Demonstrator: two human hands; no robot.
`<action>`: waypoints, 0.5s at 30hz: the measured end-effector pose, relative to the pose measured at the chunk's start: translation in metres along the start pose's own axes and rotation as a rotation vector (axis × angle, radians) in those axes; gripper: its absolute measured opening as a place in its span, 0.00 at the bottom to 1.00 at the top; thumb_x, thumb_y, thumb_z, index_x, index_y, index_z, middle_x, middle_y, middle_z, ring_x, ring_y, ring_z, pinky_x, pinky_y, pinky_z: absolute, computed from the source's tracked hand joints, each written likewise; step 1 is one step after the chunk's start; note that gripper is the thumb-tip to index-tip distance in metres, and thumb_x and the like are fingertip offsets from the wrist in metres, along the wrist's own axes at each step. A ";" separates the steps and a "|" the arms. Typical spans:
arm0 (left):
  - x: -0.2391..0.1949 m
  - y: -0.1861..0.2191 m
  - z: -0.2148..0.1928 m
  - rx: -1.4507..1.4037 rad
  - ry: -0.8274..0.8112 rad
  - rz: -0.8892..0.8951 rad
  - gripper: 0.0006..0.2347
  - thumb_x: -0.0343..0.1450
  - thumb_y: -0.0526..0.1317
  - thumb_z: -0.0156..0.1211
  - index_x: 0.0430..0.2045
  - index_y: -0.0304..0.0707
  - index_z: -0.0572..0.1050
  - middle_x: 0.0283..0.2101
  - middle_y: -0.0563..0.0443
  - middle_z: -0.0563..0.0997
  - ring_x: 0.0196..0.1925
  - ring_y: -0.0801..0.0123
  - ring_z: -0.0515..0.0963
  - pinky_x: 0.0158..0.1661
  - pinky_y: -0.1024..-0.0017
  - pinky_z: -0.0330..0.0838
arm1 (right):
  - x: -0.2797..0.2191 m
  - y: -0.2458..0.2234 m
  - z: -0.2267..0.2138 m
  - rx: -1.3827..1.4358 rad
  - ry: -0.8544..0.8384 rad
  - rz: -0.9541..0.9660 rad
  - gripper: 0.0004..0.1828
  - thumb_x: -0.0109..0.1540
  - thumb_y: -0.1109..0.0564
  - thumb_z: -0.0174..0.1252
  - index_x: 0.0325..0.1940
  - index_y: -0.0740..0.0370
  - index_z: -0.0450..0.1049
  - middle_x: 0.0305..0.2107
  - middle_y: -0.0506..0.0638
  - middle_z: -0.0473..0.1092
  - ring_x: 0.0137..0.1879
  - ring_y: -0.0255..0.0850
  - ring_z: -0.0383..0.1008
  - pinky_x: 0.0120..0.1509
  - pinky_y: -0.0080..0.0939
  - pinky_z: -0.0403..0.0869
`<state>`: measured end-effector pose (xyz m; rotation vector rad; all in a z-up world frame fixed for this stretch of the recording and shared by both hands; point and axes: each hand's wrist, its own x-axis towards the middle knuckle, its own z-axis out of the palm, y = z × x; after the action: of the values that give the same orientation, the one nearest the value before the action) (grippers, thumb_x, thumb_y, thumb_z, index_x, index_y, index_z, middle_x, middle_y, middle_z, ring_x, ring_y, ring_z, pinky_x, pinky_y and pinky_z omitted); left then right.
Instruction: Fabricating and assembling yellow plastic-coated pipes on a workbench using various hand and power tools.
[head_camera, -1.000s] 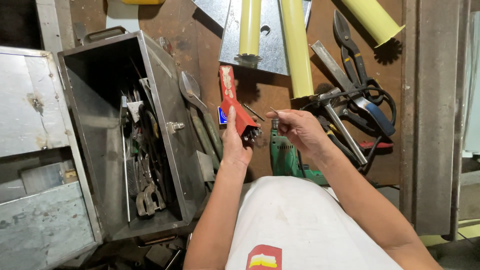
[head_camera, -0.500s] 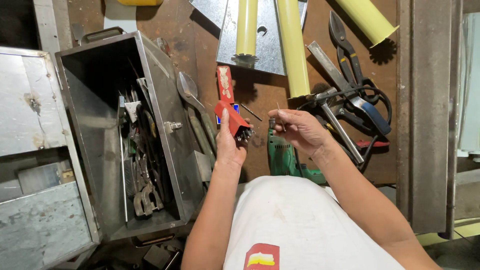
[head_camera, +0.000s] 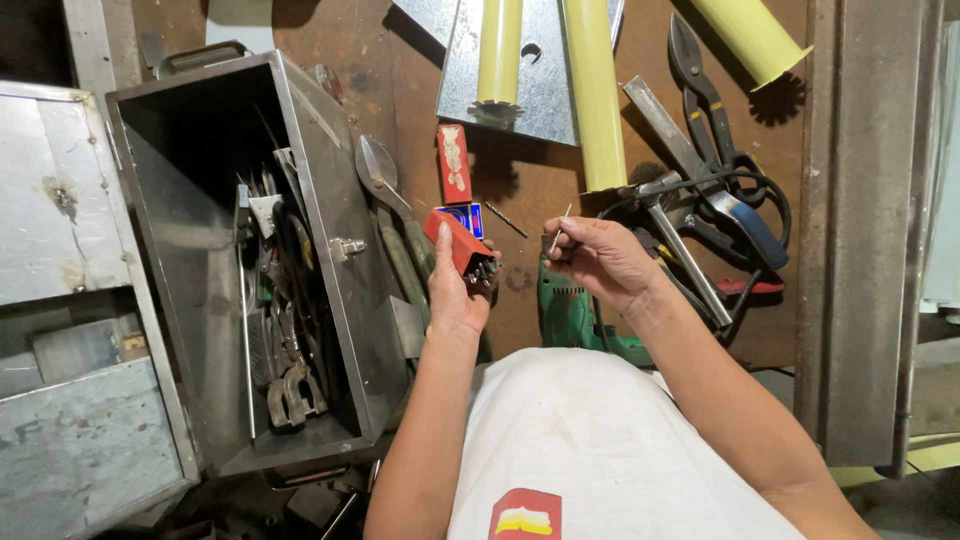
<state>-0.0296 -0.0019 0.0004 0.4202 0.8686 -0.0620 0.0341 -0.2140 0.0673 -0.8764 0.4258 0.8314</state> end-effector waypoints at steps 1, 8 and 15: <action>-0.002 0.001 0.001 -0.001 0.001 -0.001 0.26 0.70 0.59 0.61 0.52 0.38 0.71 0.34 0.44 0.80 0.32 0.61 0.81 0.32 0.68 0.78 | 0.000 0.000 0.000 0.000 0.001 0.001 0.12 0.66 0.55 0.59 0.47 0.67 0.77 0.32 0.49 0.72 0.42 0.39 0.75 0.56 0.48 0.77; -0.002 0.002 -0.001 0.063 0.033 -0.022 0.23 0.70 0.61 0.59 0.46 0.41 0.73 0.32 0.50 0.80 0.31 0.65 0.82 0.28 0.70 0.76 | -0.001 -0.004 0.013 -0.026 0.001 -0.009 0.10 0.68 0.54 0.59 0.43 0.65 0.77 0.32 0.48 0.72 0.40 0.37 0.75 0.53 0.45 0.78; 0.014 0.003 -0.030 -0.020 0.072 -0.085 0.20 0.71 0.57 0.62 0.45 0.42 0.74 0.31 0.49 0.80 0.29 0.66 0.80 0.27 0.72 0.78 | 0.114 0.043 -0.025 -0.554 0.164 -0.096 0.08 0.65 0.58 0.56 0.47 0.61 0.71 0.35 0.56 0.74 0.41 0.50 0.79 0.45 0.49 0.79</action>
<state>-0.0416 0.0136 -0.0257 0.3686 0.9571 -0.1169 0.0710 -0.1665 -0.0416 -1.4749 0.2938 0.8031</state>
